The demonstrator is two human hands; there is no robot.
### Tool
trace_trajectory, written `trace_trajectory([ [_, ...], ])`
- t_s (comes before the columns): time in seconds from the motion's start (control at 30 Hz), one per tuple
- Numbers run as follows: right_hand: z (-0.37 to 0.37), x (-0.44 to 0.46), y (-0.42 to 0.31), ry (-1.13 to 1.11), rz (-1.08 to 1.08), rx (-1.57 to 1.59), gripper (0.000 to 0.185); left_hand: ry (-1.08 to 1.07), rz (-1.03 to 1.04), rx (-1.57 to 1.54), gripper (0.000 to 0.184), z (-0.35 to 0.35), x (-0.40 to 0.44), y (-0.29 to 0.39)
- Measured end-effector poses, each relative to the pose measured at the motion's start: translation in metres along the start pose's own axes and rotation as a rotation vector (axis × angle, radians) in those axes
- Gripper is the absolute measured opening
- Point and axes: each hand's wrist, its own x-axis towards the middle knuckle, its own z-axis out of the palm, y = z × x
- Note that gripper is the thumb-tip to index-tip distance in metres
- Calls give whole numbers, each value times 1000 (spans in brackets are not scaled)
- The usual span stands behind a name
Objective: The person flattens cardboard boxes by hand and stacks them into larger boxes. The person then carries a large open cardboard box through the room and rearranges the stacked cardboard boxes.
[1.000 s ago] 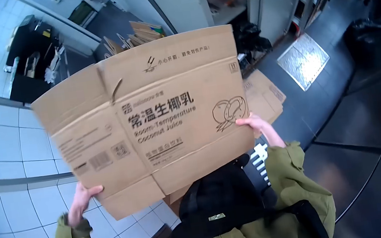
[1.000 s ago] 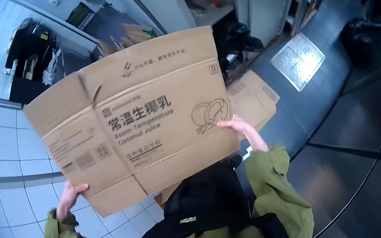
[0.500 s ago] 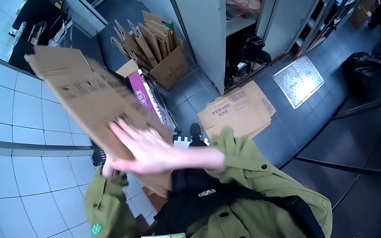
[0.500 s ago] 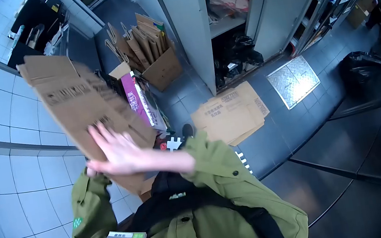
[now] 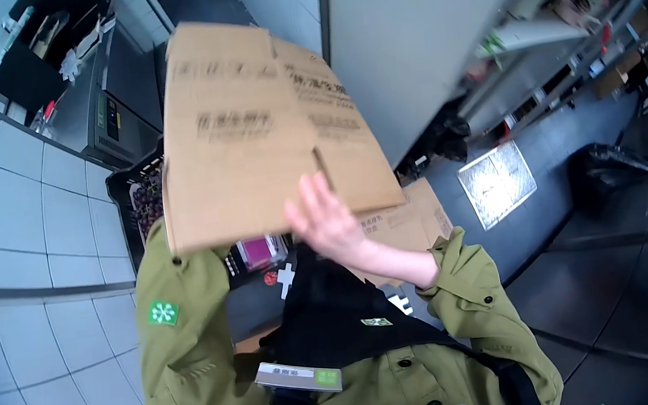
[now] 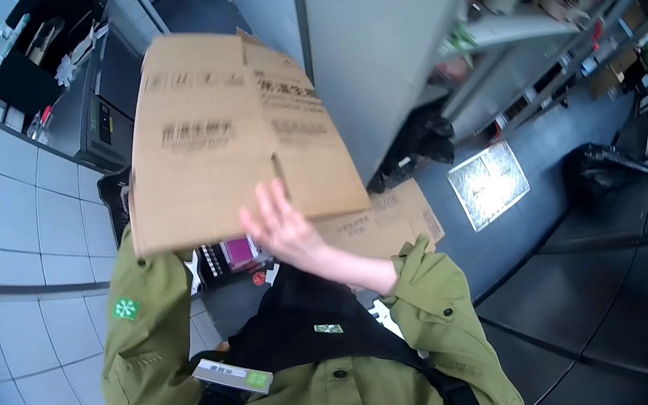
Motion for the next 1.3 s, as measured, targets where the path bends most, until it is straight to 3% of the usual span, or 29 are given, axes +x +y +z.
trace_trajectory([
  [0.07, 30, 69, 67, 114, 221, -77, 41, -81, 21, -18, 23, 2, 39, 41],
  [0.13, 45, 132, 135, 53, 393, 296, 42, -192, 114, -110, 26, 9, 62, 104],
  [0.17, 67, 150, 120, 126, 445, 289, 41, -330, 109, -121, 29, -32, 69, 107],
  [0.23, 99, 179, 156, 181, 586, 358, 36, -572, 89, -146, 37, -60, 113, 139],
  [0.27, 113, 190, 170, 166, 677, 414, 32, -485, 160, 71, 33, -78, 148, 133],
  [0.33, 116, 216, 199, 199, 789, 562, 30, -170, 591, 1116, 25, -98, 233, 99],
  [0.4, 104, 227, 195, 147, 848, 545, 26, -229, 665, 1434, 19, -101, 265, 68],
  [0.47, 116, 240, 205, 165, 902, 622, 23, -363, 1134, 1451, 24, -99, 335, 30],
  [0.5, 117, 245, 206, 175, 932, 676, 23, -440, 1161, 1482, 29, -99, 351, 28],
  [0.53, 123, 255, 211, 168, 965, 737, 22, -522, 1171, 1509, 34, -97, 367, 25],
  [0.6, 134, 274, 219, 130, 1042, 793, 24, -632, 892, 1643, 45, -107, 381, 30],
  [0.63, 124, 264, 212, 122, 1059, 801, 24, -594, 944, 1718, 53, -114, 372, 18],
  [0.73, 136, 258, 234, 37, 1113, 898, 25, -551, 1092, 1675, 51, -145, 355, 12],
  [0.8, 152, 266, 243, 35, 1091, 973, 25, -497, 1100, 1582, 44, -152, 350, 14],
  [0.9, 202, 265, 261, -172, 1072, 967, 25, -419, 1058, 1509, 40, -152, 342, 12],
  [1.0, 268, 274, 242, -484, 798, 426, 34, -296, 1022, 1519, 38, -138, 343, 9],
  [1.03, 280, 288, 224, -385, 662, 413, 32, -257, 1028, 1520, 36, -132, 348, 2],
  [1.1, 304, 326, 196, -513, 534, 250, 33, -189, 1032, 1520, 27, -116, 354, -11],
  [1.17, 344, 363, 175, -537, 428, 197, 29, -205, 845, 1605, 20, -103, 352, -20],
  [1.27, 432, 393, 156, -550, 512, 203, 28, -95, 763, 1549, 21, -98, 348, -27],
  [1.3, 461, 391, 155, -542, 550, 228, 27, -17, 822, 1483, 16, -98, 345, -34],
])
